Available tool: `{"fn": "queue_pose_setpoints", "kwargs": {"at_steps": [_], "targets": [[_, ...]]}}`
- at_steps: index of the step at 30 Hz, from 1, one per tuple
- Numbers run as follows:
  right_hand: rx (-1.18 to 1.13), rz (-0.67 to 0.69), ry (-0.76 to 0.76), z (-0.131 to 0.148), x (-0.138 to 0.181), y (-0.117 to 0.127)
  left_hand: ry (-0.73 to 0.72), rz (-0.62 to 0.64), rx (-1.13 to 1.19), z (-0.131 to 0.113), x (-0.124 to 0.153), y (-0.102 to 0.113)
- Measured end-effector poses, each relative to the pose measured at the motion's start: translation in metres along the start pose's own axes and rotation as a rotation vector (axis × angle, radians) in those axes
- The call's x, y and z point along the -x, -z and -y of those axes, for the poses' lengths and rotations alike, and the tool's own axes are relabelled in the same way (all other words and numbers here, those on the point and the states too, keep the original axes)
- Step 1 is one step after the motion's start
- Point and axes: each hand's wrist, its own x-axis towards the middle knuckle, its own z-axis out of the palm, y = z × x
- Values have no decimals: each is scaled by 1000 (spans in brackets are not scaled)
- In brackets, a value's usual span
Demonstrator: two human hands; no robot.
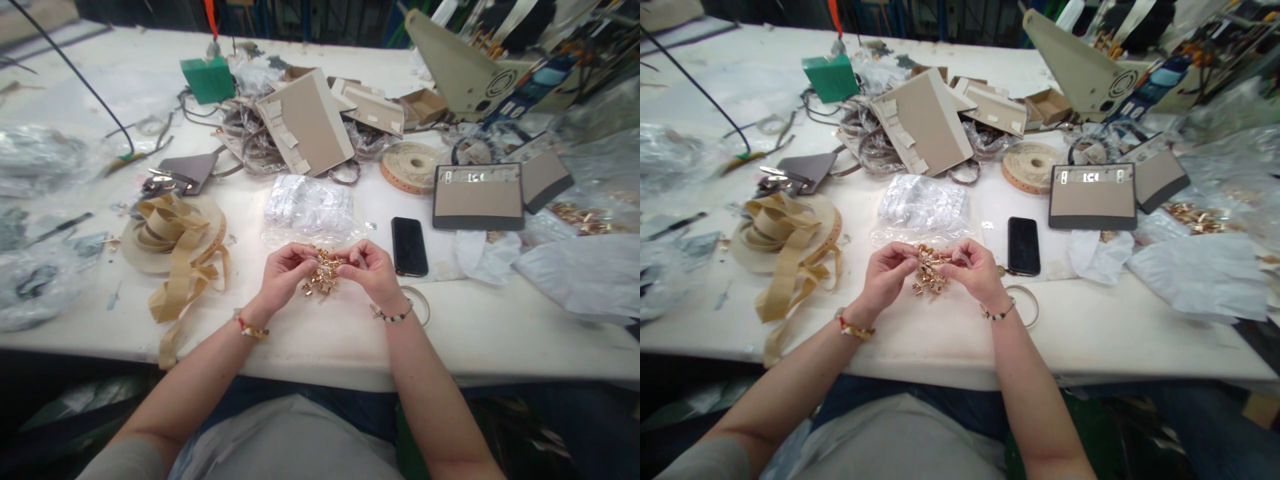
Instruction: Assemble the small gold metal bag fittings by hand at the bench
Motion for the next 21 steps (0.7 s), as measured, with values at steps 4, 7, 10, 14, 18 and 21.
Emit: {"fn": "queue_pose_setpoints", "kwargs": {"at_steps": [4,7,10,14,18,21], "targets": [[-24,6,6,1,0,0,-33,73,49,-2,0,0],[-43,20,12,0,0,0,-6,115,73,-5,0,-3],[-35,33,8,-1,0,0,102,115,121,-9,-1,-5],[-35,11,13,0,1,0,241,162,227,-14,0,-4],[-58,-2,14,1,1,0,265,220,270,-16,0,-4],[-48,20,10,-1,1,1,255,215,245,-16,-1,-7]]}}
